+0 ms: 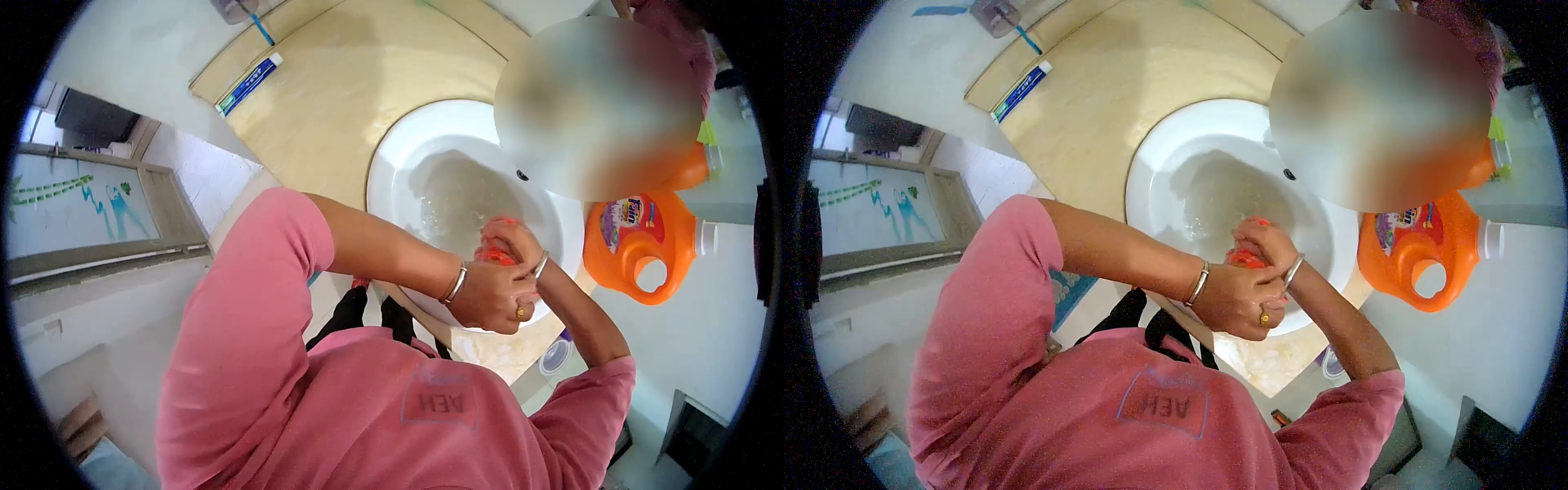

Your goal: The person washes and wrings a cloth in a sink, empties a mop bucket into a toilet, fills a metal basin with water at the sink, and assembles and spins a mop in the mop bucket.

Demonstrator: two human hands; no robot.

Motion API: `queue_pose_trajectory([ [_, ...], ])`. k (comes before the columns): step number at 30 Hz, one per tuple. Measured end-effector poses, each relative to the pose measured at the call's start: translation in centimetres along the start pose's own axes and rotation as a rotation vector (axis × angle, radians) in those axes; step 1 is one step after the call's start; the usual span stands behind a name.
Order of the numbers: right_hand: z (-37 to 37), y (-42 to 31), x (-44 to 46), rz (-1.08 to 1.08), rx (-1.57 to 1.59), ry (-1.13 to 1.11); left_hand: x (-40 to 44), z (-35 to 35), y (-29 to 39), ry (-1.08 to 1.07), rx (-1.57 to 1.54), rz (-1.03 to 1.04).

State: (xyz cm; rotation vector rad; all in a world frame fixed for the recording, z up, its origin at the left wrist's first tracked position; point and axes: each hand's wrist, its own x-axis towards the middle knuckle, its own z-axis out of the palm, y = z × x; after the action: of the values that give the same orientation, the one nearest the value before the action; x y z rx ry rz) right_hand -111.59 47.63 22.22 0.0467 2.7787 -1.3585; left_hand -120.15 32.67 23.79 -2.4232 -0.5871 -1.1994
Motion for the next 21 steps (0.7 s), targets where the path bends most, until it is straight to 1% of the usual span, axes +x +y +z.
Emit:
queue_pose_trajectory([
  [1,0.2,-0.1,0.5,-0.162,-0.206,-0.050,-0.4,-0.2,0.1,-0.033,-0.008,-0.013],
  [3,1.7,0.2,0.8,0.468,0.497,0.147,-1.0,0.6,0.2,-0.128,-0.053,-0.034],
  [4,2.3,0.8,0.7,0.778,0.851,0.246,-1.5,1.0,0.1,-0.133,-0.032,-0.025],
  [6,4.2,6.3,-0.7,0.472,0.369,0.172,-2.1,1.0,0.5,-0.139,-0.002,0.008],
  [7,4.4,6.2,-0.7,0.484,0.391,0.198,-1.9,0.7,0.6,-0.233,0.024,-0.022],
  [8,4.6,6.2,-0.6,0.495,0.413,0.225,-2.4,1.2,0.4,-0.157,-0.017,-0.102],
  [10,4.2,2.1,0.8,0.849,1.014,0.436,-3.9,3.1,-0.6,-0.001,-0.143,-0.262],
  [12,2.3,9.9,0.8,0.638,0.103,0.047,-3.7,2.4,-2.9,0.053,-0.121,-0.327],
  [13,2.9,6.3,1.3,0.486,0.380,0.257,-3.5,0.4,-3.5,0.056,0.004,-0.358],
  [14,3.4,2.8,1.8,0.288,0.648,0.414,-4.0,-1.1,-3.4,0.123,0.009,-0.498],
  [15,2.9,0.1,2.5,0.558,1.129,0.603,-4.3,-2.6,-4.3,0.150,0.009,-0.622],
  [16,2.6,2.0,1.6,0.597,0.837,0.612,-4.9,-3.8,-4.7,0.295,-0.206,-0.859],
  [17,2.2,4.6,0.6,0.634,0.546,0.607,-6.8,-4.5,-5.9,0.380,-0.006,-0.868],
  [18,1.9,7.2,-0.4,0.666,0.254,0.590,-7.2,-5.4,-5.8,0.630,-0.172,-1.083],
  [19,2.0,10.6,-0.9,0.713,0.069,0.403,-9.7,-6.4,-6.0,0.650,-0.247,-1.186],
  [20,2.4,14.2,-1.3,0.753,-0.115,0.213,-10.6,-7.4,-5.6,0.758,-0.332,-1.374],
  [21,2.7,14.6,-1.6,0.781,-0.256,0.128,-12.5,-8.0,-5.5,0.976,-0.576,-1.447],
])
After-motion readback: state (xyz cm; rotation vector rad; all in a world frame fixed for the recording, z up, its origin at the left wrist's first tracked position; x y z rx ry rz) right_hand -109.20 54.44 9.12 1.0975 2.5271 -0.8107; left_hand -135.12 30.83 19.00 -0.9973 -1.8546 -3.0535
